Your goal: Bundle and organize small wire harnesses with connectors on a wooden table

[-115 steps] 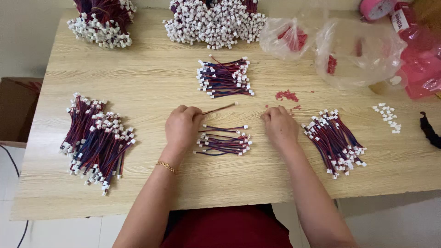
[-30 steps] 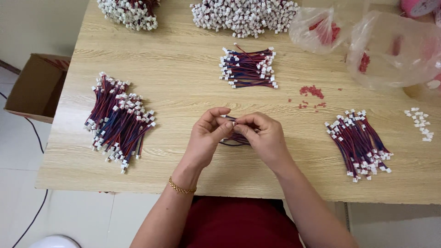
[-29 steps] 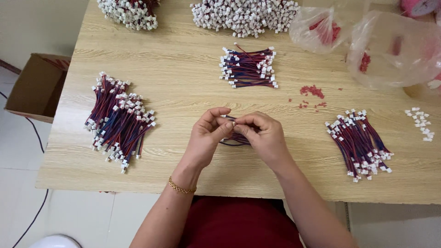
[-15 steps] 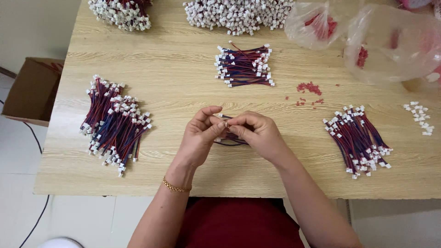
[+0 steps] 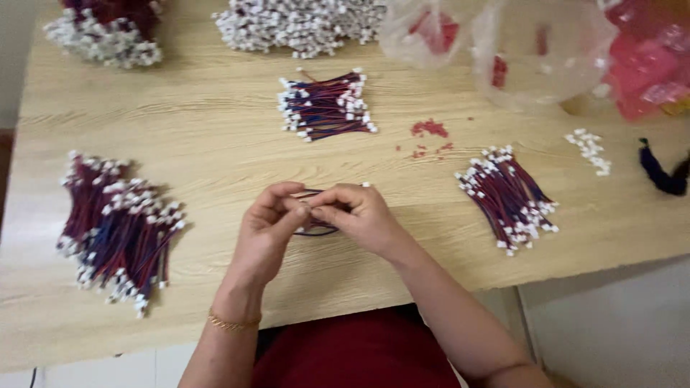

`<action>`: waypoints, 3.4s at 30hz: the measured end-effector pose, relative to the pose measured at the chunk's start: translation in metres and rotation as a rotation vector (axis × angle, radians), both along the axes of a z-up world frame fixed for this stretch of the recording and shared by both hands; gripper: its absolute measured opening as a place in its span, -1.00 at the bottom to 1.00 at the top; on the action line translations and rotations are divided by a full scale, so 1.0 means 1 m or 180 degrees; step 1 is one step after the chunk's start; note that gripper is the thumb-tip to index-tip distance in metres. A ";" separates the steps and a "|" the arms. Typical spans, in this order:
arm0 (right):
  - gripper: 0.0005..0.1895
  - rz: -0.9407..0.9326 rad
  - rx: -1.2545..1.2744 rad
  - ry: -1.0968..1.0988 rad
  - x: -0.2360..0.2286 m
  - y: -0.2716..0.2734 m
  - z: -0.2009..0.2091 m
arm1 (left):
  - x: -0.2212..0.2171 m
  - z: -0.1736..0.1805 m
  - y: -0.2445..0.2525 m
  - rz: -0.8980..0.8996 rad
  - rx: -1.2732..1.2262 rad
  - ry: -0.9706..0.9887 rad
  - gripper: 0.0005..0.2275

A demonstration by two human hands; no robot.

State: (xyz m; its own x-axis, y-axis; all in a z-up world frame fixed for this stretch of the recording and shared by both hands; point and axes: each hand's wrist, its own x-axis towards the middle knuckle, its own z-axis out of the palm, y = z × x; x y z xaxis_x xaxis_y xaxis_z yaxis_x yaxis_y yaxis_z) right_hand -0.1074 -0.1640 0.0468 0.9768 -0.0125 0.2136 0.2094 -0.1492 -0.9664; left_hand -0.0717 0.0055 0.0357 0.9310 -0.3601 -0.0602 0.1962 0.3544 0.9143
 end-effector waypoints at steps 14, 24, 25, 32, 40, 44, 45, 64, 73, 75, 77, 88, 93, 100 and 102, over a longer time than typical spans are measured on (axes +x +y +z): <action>-0.82 -0.0515 -0.0532 0.0350 0.002 -0.047 0.018 | 0.014 0.033 -0.012 -0.0138 0.1063 -0.0528 -0.78; -0.83 -0.2058 -0.2778 0.1210 0.008 -0.148 -0.040 | 0.042 0.016 0.010 0.0178 0.2882 -0.1327 -0.85; -0.83 -0.2058 -0.2768 0.1209 0.009 -0.146 -0.040 | 0.047 0.012 0.008 0.0177 0.2891 -0.1332 -0.85; -0.84 -0.2206 -0.3098 0.0593 0.016 -0.147 -0.056 | 0.088 -0.010 -0.019 0.0329 0.3322 -0.1818 -0.83; -0.91 -0.2140 -0.1553 0.0913 -0.008 -0.141 -0.048 | 0.117 -0.037 -0.049 0.0581 0.4128 -0.2426 -0.81; -0.89 -0.1848 -0.0310 0.0953 -0.012 -0.118 -0.029 | 0.121 -0.041 -0.050 0.0734 0.3976 -0.2439 -0.77; -0.84 -0.1797 -0.0013 0.0905 -0.014 -0.108 -0.016 | 0.121 -0.040 -0.049 0.0734 0.3878 -0.2356 -0.74; -0.80 -0.1168 0.0806 0.0967 -0.014 -0.077 -0.025 | 0.120 -0.035 -0.054 0.0756 0.3994 -0.2235 -0.85; -0.86 -0.1084 0.0989 0.1092 -0.009 -0.066 -0.015 | 0.127 -0.041 -0.063 0.0780 0.4133 -0.2222 -0.85; -0.85 -0.1095 0.0910 0.1007 -0.009 -0.059 0.001 | 0.128 -0.047 -0.062 0.0851 0.4164 -0.2198 -0.86; -0.84 -0.1044 0.0898 0.0993 -0.007 -0.057 0.001 | 0.128 -0.046 -0.059 0.0810 0.4113 -0.2069 -0.88; -0.81 -0.0810 0.0941 0.1055 -0.008 -0.036 0.025 | 0.084 -0.006 -0.011 0.1074 0.2747 -0.1273 -0.89; -0.81 -0.0669 0.1033 0.0778 -0.008 -0.021 0.034 | 0.050 0.010 -0.003 0.1124 0.1620 -0.0829 -0.89; -0.82 -0.0557 0.0531 0.0390 -0.026 0.002 0.057 | 0.007 0.005 -0.011 0.0761 0.0612 -0.0120 -0.85; -0.85 -0.0656 -0.0188 -0.0230 -0.032 0.003 0.068 | -0.001 0.005 -0.015 0.0688 0.0269 -0.0019 -0.84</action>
State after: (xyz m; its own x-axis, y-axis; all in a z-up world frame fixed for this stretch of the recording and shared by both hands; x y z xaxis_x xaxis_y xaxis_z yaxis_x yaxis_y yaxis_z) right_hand -0.1395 -0.1606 0.1145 0.9370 -0.1956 0.2893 0.2371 -0.2519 -0.9383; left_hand -0.0731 -0.0090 0.0411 0.9864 -0.1460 -0.0759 0.1185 0.3099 0.9434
